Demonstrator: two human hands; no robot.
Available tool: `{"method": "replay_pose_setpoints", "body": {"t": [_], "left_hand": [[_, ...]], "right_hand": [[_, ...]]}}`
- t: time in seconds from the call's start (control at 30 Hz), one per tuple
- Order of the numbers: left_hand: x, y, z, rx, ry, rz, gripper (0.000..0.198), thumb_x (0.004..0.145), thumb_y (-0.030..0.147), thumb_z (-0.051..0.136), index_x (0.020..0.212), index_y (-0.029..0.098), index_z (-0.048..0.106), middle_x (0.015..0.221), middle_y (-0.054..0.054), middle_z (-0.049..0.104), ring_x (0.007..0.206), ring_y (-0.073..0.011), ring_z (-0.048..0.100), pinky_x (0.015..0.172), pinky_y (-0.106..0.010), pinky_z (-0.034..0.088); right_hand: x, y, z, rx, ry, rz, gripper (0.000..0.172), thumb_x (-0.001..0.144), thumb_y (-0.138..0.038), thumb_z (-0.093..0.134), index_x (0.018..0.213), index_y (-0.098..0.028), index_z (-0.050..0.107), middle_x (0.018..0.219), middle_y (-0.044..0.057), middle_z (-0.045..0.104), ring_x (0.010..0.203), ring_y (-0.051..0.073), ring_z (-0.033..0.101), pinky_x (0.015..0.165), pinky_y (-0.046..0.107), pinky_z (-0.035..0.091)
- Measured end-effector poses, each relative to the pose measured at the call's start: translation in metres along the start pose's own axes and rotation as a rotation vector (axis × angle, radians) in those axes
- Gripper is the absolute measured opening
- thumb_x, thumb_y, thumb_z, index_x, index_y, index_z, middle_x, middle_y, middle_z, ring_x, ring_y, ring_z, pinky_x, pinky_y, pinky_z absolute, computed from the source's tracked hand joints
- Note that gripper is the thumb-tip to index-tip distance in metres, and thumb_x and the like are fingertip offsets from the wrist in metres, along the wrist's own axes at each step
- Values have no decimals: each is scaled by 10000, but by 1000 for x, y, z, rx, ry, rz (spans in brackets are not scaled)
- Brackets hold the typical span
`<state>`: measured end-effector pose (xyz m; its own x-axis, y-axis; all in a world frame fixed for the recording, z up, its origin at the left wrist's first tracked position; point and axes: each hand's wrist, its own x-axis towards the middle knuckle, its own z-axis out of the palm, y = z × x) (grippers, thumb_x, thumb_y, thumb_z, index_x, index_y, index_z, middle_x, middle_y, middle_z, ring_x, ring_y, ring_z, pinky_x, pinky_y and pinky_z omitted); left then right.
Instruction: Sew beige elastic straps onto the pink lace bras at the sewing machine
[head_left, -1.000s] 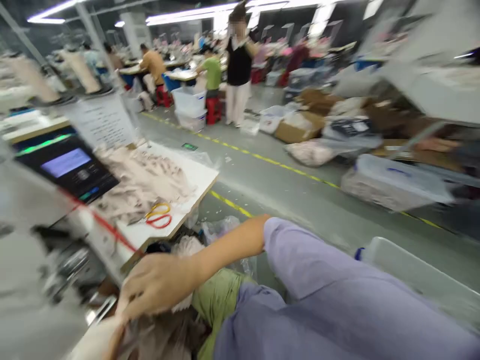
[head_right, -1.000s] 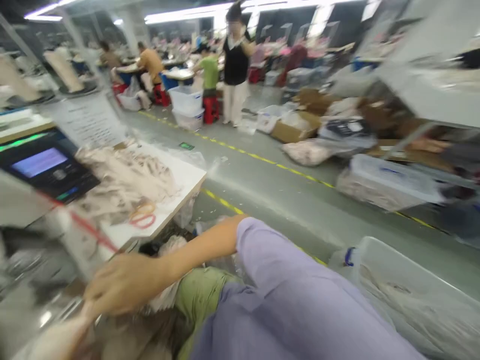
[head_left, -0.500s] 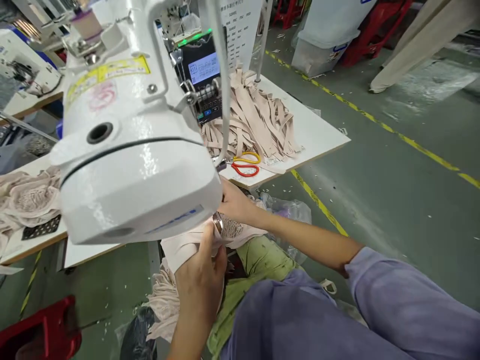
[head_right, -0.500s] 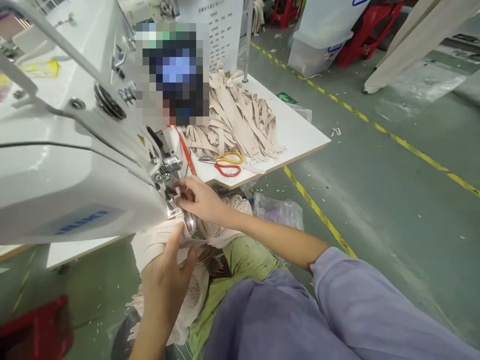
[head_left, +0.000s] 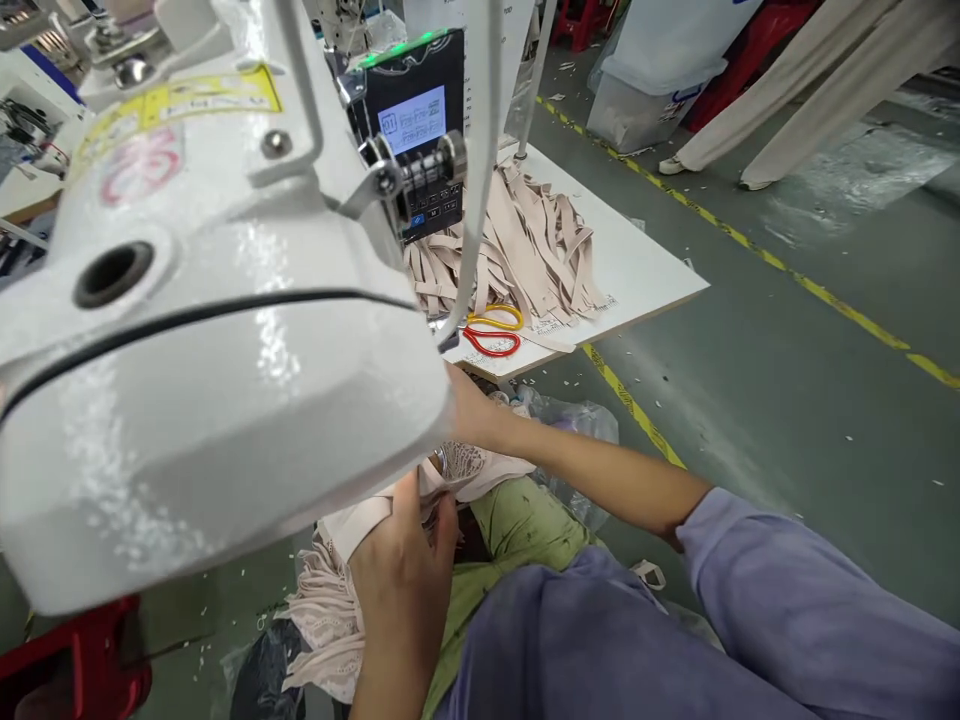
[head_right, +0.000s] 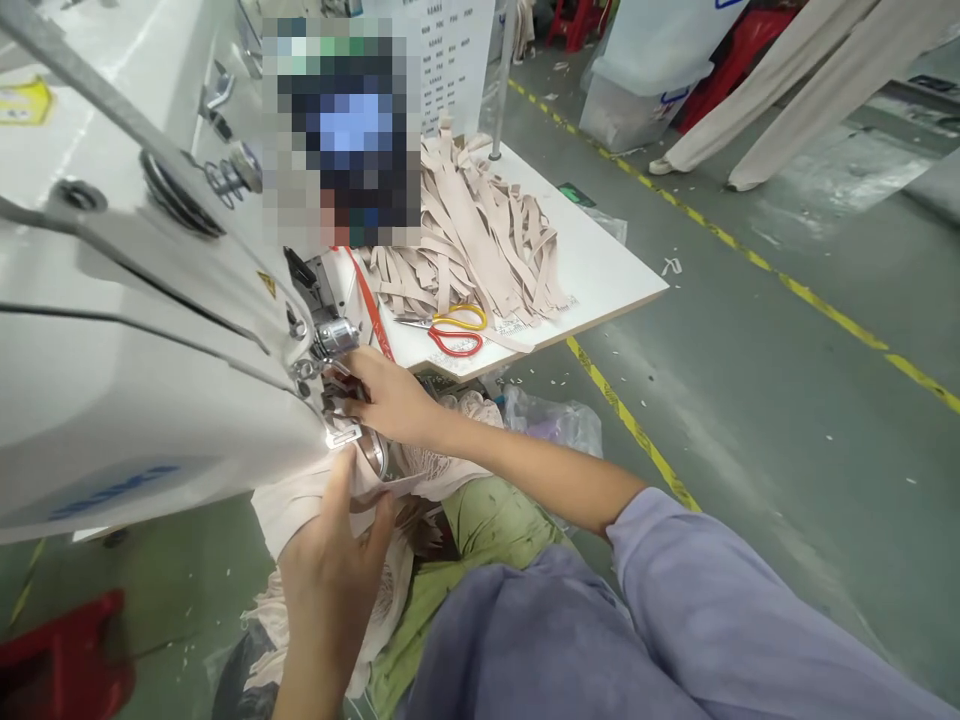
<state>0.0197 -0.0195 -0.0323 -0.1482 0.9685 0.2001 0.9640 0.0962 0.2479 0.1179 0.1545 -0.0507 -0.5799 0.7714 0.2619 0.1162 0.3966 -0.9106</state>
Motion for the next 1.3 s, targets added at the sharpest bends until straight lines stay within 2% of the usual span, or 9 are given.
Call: {"method": "replay_pose_setpoints", "body": {"t": [0.13,0.27,0.37,0.57,0.73,0.87,1.1,1.2,1.3], "left_hand": [[-1,1,2,-14,33,-6,565,918,347,569,1454,210,452,753,-45,756,533,-194,640,516,-265,421],[-2,0,3,8,2,-15,589,925,370,561,1475,214,417,797,-55,764,533,-199,641,506,-273,409],[-3,2,3,51,-35,-18,620,939,389,548,1503,206,366,857,-77,766,514,-197,625,494,-283,387],[-4,11,3,161,-30,25,653,941,392,548,1515,155,347,677,-63,697,532,-232,620,502,-297,356],[-5,10,-4,163,-92,-7,640,948,400,539,1515,171,349,646,-32,673,496,-205,595,489,-274,330],[-5,8,-6,165,-112,-46,637,953,401,538,1517,178,342,654,-17,676,476,-179,577,477,-255,312],[-5,7,-4,122,-95,-22,633,949,395,546,1513,193,344,706,-31,707,530,-190,625,480,-248,331],[-8,4,-3,78,-78,-55,623,956,410,525,1503,168,352,782,-71,734,594,-214,667,495,-252,381],[-11,4,0,11,-41,-108,726,942,475,530,1522,109,293,920,-148,740,658,-243,693,556,-292,471]], "right_hand": [[0,6,2,-61,30,-52,305,810,-187,571,1112,-186,617,1060,82,610,994,234,585,876,351,481],[0,10,3,-60,33,-113,333,821,-192,569,1151,-192,608,1068,85,600,974,230,584,852,343,477],[1,10,3,-45,39,-93,327,789,-156,585,1113,-192,607,1071,75,613,983,227,581,864,335,471],[-2,9,-2,29,75,-91,360,781,-134,616,1137,-175,591,1052,47,611,912,180,579,834,300,463],[-21,15,-4,172,184,20,454,854,-259,643,1284,-204,509,1144,45,557,670,80,507,683,251,463],[-41,19,-4,223,201,98,392,905,-332,619,1262,-204,522,1098,41,576,703,83,517,689,248,461],[-63,17,1,334,120,194,311,922,-382,601,1175,-207,557,1059,34,603,824,124,557,736,269,474],[-67,13,4,348,89,200,301,921,-391,600,1156,-206,560,1009,19,596,799,119,547,728,265,468],[-69,8,5,370,95,210,282,907,-374,614,1118,-196,556,995,16,591,778,112,541,739,265,465]]}}
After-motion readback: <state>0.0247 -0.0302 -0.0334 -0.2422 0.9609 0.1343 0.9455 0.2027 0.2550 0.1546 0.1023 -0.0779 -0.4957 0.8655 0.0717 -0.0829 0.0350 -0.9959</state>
